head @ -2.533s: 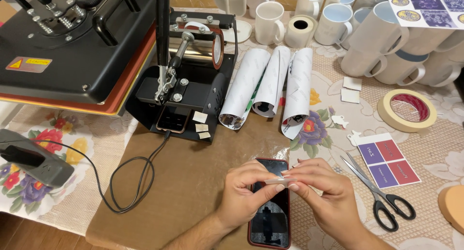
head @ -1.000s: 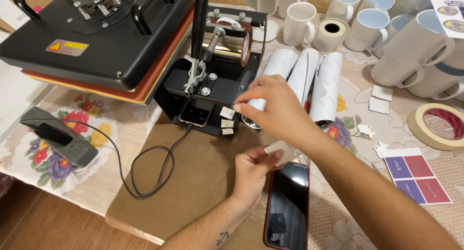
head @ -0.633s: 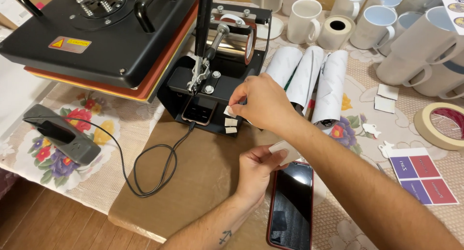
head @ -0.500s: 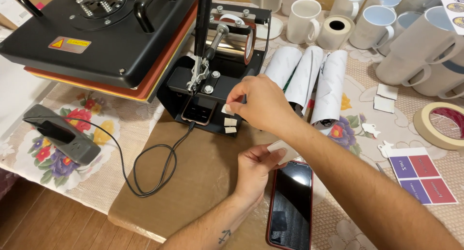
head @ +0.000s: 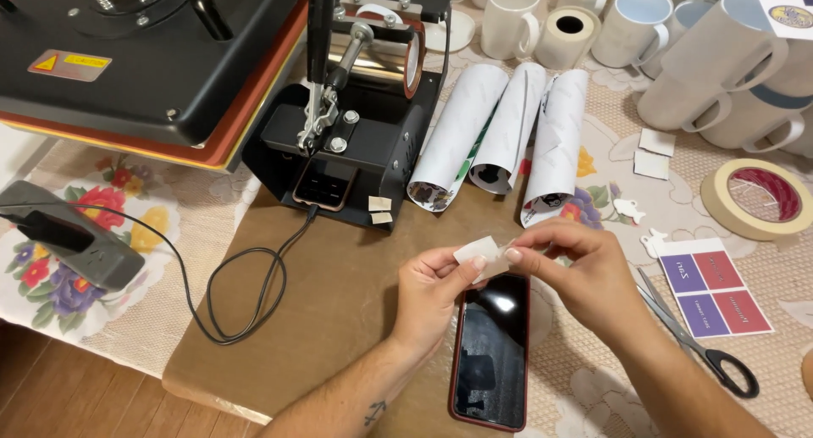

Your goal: Applying small printed labels and heat-resistant tape to a phone case to prepare it for heat transfer.

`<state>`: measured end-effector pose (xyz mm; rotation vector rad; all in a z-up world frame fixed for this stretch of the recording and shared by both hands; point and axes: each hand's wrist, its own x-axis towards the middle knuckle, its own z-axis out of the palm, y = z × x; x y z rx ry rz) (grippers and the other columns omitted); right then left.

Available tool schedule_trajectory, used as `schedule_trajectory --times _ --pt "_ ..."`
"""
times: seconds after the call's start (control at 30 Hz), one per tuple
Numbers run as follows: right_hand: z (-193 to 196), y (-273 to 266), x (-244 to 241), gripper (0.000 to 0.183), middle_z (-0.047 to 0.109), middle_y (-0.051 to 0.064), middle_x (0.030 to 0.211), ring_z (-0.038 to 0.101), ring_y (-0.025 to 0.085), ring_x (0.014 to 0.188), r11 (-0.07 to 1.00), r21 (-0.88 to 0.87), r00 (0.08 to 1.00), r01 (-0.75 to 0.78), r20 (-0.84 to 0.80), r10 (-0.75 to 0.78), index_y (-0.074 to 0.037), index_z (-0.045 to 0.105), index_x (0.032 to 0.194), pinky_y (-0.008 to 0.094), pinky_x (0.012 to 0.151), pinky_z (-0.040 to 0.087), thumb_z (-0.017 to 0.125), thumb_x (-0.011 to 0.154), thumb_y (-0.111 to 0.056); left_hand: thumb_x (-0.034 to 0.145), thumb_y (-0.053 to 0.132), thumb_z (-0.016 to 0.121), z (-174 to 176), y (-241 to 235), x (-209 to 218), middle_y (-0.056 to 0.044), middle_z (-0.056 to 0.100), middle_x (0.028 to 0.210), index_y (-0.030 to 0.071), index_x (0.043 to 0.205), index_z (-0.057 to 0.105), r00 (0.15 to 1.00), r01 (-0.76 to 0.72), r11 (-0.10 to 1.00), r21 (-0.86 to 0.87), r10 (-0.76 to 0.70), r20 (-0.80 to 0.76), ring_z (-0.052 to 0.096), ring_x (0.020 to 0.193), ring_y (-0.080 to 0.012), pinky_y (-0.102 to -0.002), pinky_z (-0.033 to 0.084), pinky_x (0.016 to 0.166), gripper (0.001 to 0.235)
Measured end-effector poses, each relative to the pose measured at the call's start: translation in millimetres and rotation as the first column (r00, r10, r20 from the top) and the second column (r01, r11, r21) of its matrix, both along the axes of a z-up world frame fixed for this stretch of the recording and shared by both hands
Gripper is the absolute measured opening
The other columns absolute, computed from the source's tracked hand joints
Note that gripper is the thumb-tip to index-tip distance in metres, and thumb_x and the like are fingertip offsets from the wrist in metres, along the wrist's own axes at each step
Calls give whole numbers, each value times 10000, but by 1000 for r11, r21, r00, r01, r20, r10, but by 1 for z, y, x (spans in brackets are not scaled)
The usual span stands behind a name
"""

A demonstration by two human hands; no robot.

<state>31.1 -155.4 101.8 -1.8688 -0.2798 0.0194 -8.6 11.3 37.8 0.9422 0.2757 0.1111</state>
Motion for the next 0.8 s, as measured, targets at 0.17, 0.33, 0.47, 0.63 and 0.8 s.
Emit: schedule_trajectory --times 0.17,0.33,0.47,0.63,0.8 --pt "-8 4 -3 206 742 59 730 614 126 761 999 15 999 36 -33 -36 -47 820 872 246 716 499 913 703 -115 791 -19 826 -2 0 1 -249 764 898 -148 1072 710 1000 -14 1000 25 13 19 752 826 -272 -385 657 739 330" --pt "-14 6 0 220 743 50 680 618 122 731 998 -10 997 66 -33 -67 -59 813 836 230 705 470 937 677 -146 788 -26 826 1 -1 0 -253 767 899 -148 1068 716 1000 -9 999 35 9 7 757 816 -271 -375 660 738 324" --pt "-11 10 -2 213 733 57 658 614 127 719 997 -11 996 79 -34 -79 -57 813 822 230 701 459 935 668 -139 790 -25 826 0 -1 1 -244 767 893 -149 1071 714 1000 -17 999 35 16 9 756 813 -263 -362 658 741 327" --pt "-12 12 -1 210 726 50 644 606 115 707 995 -30 995 95 -31 -96 -68 812 812 222 691 447 936 669 -158 785 -22 832 0 -2 1 -254 766 889 -149 1061 716 1000 -28 999 25 27 12 759 806 -271 -363 660 728 325" --pt "-12 13 -2 134 739 -4 683 580 78 696 994 -59 995 95 -16 -96 -103 799 787 224 680 427 895 718 -167 803 25 805 -2 1 -1 -209 774 912 -112 1078 730 998 4 997 79 -10 69 737 791 -211 -314 640 735 317"
